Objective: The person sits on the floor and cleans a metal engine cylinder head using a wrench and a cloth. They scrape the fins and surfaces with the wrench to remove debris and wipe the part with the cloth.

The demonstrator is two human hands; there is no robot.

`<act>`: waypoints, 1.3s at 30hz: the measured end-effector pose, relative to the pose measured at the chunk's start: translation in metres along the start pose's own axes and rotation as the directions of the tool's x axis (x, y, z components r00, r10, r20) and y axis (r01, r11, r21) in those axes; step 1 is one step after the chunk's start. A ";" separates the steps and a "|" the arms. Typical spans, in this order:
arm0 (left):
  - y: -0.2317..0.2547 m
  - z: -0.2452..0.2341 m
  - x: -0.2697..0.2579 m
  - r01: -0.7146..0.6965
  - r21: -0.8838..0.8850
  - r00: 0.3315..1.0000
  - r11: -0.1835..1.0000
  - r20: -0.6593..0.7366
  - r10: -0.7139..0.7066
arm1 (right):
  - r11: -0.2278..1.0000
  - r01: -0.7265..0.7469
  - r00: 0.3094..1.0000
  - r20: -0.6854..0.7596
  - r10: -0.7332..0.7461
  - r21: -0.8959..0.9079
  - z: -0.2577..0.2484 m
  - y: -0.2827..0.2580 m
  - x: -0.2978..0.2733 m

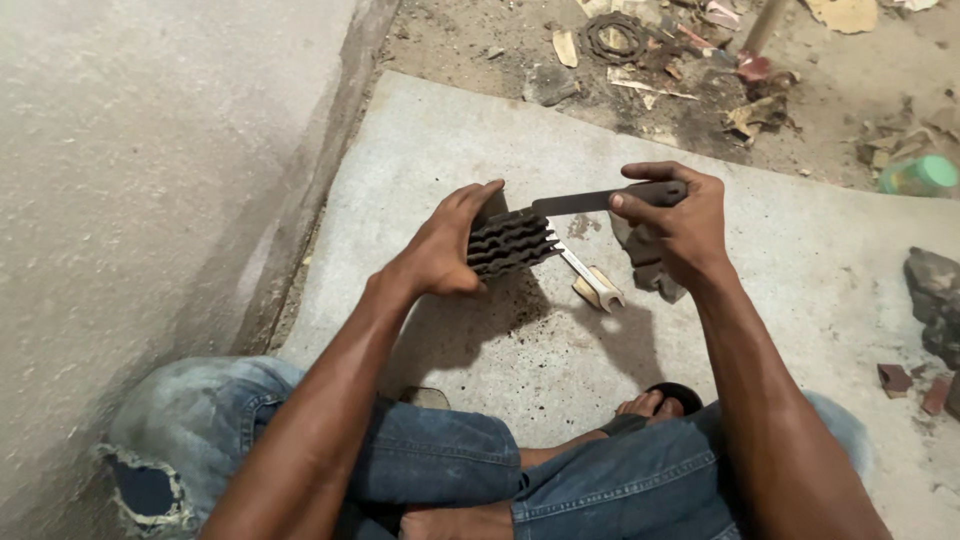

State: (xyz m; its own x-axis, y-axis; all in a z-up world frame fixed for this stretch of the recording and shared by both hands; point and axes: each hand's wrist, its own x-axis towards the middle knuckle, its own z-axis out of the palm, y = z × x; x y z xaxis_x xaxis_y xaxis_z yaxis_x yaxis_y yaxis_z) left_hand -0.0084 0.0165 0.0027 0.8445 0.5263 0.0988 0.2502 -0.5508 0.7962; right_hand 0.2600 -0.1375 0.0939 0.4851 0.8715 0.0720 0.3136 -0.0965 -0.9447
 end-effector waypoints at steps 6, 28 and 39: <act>0.004 -0.018 0.002 0.032 0.160 0.993 0.987 0.111 -0.050 | 0.946 -0.075 0.996 -0.017 0.085 0.314 0.019 -0.004 0.015; -0.004 0.016 0.006 0.037 0.215 0.996 0.976 -0.091 -0.018 | 0.567 -0.030 0.935 -0.178 0.307 0.823 0.053 0.015 0.050; -0.007 0.016 0.006 0.064 0.164 0.990 0.984 -0.132 -0.043 | 0.555 0.195 0.876 -0.398 0.272 0.809 0.088 0.012 0.071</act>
State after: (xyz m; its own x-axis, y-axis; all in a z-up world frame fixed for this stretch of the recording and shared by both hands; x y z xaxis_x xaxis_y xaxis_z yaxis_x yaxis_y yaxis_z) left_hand 0.0021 0.0133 -0.0120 0.7633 0.6302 0.1423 0.3781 -0.6143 0.6926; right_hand 0.2262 -0.0341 0.0598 0.8349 0.5463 -0.0669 -0.3920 0.5050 -0.7690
